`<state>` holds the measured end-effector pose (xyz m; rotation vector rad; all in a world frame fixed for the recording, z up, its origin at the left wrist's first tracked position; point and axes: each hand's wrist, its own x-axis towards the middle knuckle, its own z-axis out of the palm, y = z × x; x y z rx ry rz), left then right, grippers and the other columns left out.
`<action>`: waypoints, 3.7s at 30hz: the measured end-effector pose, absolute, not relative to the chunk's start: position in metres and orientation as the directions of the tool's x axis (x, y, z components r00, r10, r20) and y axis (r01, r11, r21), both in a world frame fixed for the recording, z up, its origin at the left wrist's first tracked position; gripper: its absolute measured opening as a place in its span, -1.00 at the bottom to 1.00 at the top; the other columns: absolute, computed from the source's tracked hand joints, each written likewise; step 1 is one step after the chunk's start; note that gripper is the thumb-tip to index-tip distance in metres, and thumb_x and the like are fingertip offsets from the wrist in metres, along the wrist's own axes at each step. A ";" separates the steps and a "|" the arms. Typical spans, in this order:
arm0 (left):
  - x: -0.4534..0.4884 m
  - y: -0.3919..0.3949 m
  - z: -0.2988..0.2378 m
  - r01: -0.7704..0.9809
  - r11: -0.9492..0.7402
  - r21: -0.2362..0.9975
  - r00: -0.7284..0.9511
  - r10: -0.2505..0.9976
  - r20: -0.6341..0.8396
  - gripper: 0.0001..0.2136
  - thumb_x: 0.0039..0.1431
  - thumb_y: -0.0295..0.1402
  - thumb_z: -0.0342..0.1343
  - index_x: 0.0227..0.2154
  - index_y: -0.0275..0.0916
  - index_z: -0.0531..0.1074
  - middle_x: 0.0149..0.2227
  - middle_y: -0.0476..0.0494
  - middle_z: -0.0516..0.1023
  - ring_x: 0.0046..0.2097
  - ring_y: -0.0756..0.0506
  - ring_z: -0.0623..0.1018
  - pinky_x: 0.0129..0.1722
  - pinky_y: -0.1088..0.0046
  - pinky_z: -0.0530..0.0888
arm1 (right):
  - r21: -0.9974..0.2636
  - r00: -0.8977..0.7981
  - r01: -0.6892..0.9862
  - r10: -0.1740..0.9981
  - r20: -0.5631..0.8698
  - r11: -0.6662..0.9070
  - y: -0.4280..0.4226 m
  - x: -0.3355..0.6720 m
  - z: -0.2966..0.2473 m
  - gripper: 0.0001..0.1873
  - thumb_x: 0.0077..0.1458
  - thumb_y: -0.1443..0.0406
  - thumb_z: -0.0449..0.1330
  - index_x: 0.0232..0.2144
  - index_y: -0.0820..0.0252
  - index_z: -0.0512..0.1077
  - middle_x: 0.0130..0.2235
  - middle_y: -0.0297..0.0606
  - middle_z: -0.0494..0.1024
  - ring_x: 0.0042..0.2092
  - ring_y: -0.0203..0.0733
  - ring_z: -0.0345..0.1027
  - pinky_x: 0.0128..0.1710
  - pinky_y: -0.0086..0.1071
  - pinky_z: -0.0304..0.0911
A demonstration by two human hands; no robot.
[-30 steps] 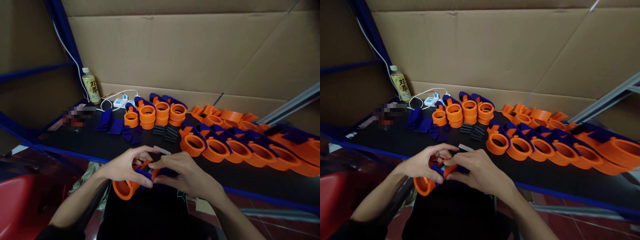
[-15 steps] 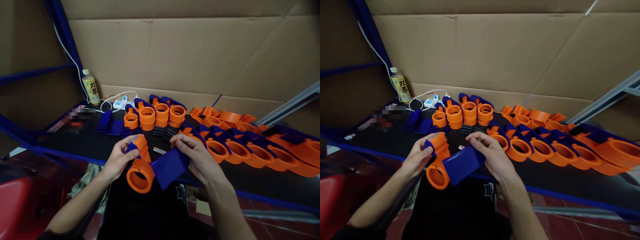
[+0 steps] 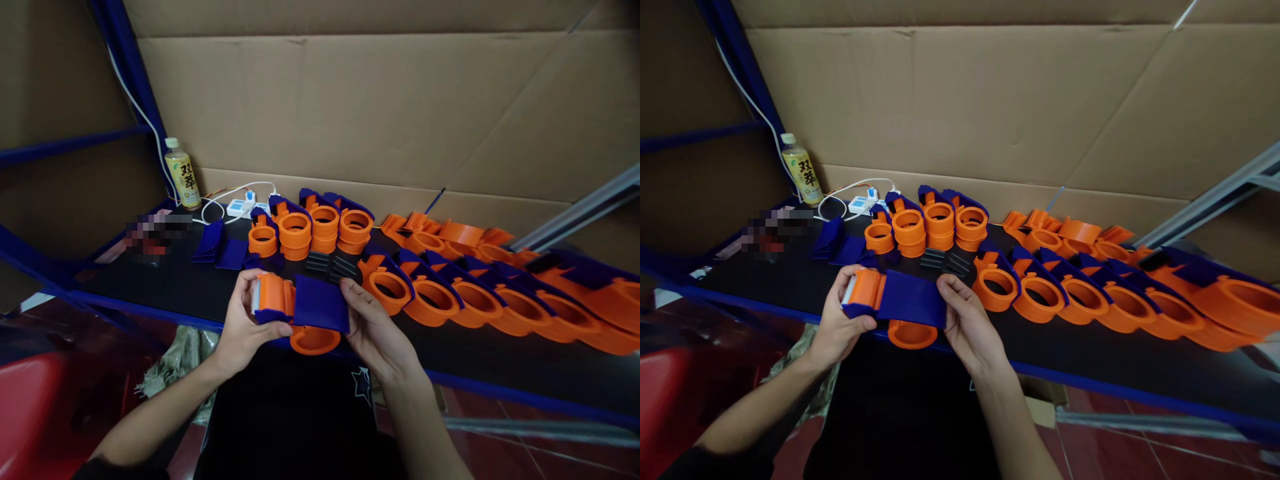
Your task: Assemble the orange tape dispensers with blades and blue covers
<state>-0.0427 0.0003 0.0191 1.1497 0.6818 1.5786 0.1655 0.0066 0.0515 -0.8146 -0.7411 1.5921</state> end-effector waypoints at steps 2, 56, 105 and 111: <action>-0.043 -0.001 0.020 -0.324 -0.361 0.875 -0.037 0.929 0.369 -0.27 -0.30 -0.32 0.53 -0.01 -0.10 0.29 -0.08 -0.11 0.47 -0.12 -0.13 0.52 -0.13 0.39 0.45 | -0.819 -0.114 -0.549 0.985 -0.126 -0.168 0.007 0.163 0.055 -0.72 -0.08 0.28 0.49 -0.32 0.14 0.51 -0.39 -0.43 0.55 -0.43 -0.40 0.44 -0.40 -0.56 0.40; -0.041 -0.001 0.027 -0.453 -0.155 0.878 0.003 0.985 0.175 -0.45 -0.15 -0.32 0.47 -0.08 -0.14 0.37 -0.21 -0.02 0.49 -0.24 -0.02 0.49 -0.19 0.48 0.43 | -0.709 -0.271 0.434 0.832 0.485 0.555 -0.022 0.152 0.050 -0.59 0.23 0.25 0.22 0.12 -0.18 0.46 0.18 -0.25 0.45 0.20 -0.01 0.24 0.21 -0.05 0.16; -0.029 -0.007 0.032 -0.594 -0.163 0.788 0.043 0.972 0.233 -0.42 0.03 -0.27 0.38 0.12 -0.15 0.36 0.13 -0.28 0.45 0.24 -0.29 0.38 0.22 0.06 0.36 | -0.194 -0.244 0.811 0.620 0.746 0.552 -0.031 0.201 0.105 -0.28 0.15 0.26 0.28 0.31 0.02 0.17 0.22 -0.10 0.37 0.22 0.11 0.28 0.20 0.08 0.27; -0.036 0.014 0.010 -0.446 -0.229 0.865 0.029 0.963 0.270 -0.63 0.19 -0.28 0.25 0.05 -0.17 0.42 -0.06 -0.20 0.56 0.05 -0.22 0.54 0.11 0.03 0.48 | -0.271 -0.035 0.933 0.806 0.591 0.239 0.110 0.322 0.150 -0.29 0.06 0.10 0.32 0.23 0.08 0.28 0.18 -0.03 0.42 0.19 0.23 0.30 0.20 0.21 0.18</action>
